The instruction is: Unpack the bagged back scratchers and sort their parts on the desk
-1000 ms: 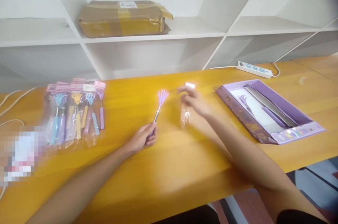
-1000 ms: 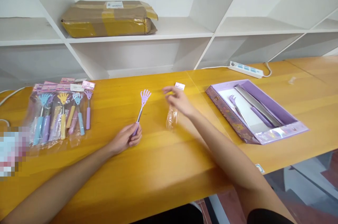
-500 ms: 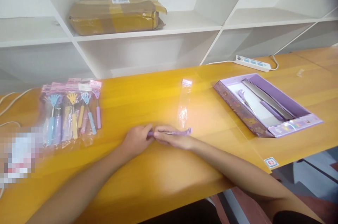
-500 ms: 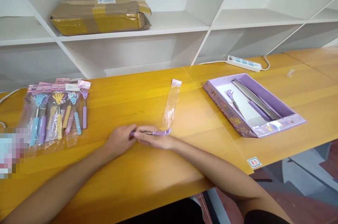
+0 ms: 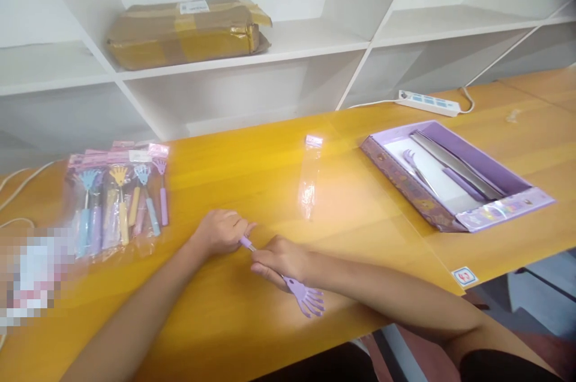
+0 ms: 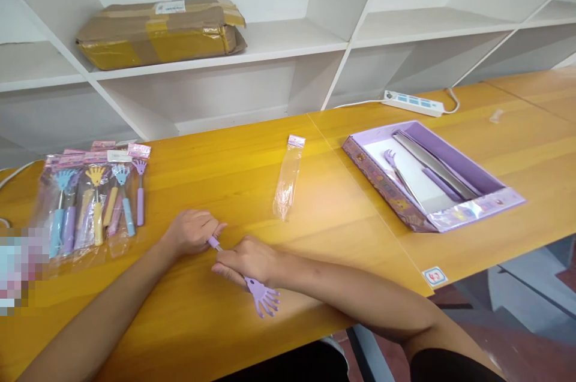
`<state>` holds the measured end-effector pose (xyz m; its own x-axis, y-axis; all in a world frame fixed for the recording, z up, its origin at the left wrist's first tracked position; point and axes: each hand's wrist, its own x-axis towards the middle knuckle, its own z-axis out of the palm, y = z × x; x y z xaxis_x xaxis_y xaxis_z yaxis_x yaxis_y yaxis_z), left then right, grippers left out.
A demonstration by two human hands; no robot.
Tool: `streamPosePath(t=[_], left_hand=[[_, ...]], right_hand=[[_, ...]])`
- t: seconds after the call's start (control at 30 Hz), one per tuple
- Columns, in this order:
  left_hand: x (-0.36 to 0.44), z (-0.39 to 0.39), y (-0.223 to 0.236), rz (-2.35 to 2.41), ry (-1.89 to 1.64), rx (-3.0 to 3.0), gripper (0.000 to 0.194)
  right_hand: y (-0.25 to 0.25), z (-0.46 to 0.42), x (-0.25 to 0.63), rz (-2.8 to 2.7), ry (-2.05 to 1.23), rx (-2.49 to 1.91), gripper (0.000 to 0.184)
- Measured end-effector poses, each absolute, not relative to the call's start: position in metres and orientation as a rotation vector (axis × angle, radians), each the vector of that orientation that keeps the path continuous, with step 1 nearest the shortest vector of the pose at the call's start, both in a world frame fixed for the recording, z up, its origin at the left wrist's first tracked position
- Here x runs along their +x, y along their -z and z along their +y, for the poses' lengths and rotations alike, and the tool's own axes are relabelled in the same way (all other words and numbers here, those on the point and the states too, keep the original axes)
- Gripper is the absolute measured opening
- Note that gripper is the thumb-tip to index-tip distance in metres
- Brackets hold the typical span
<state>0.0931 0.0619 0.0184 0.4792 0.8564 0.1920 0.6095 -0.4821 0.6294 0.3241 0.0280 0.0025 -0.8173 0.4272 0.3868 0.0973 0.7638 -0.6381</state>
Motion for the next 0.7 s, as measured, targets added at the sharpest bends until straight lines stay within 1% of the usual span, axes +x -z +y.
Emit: streamPosePath(t=[0.17,0.27,0.47,0.7], left_hand=[[0.089,0.063,-0.020,1.206,-0.618,2.438,0.051],[0.086,0.064,-0.023,1.196,-0.579,2.522,0.051],[0.072,0.067,-0.030,1.164,-0.647,2.598,0.051],[0.064,0.070,-0.031,1.124,-0.713,2.774,0.048]], right_hand=[[0.000,0.027,0.321,-2.465,-0.619,-0.344,0.044],[-0.001,0.026,0.320,-2.469,-0.549,-0.321,0.044],[-0.004,0.023,0.320,-2.488,-0.472,-0.275,0.037],[-0.007,0.025,0.318,-2.425,-0.479,-0.195,0.039]])
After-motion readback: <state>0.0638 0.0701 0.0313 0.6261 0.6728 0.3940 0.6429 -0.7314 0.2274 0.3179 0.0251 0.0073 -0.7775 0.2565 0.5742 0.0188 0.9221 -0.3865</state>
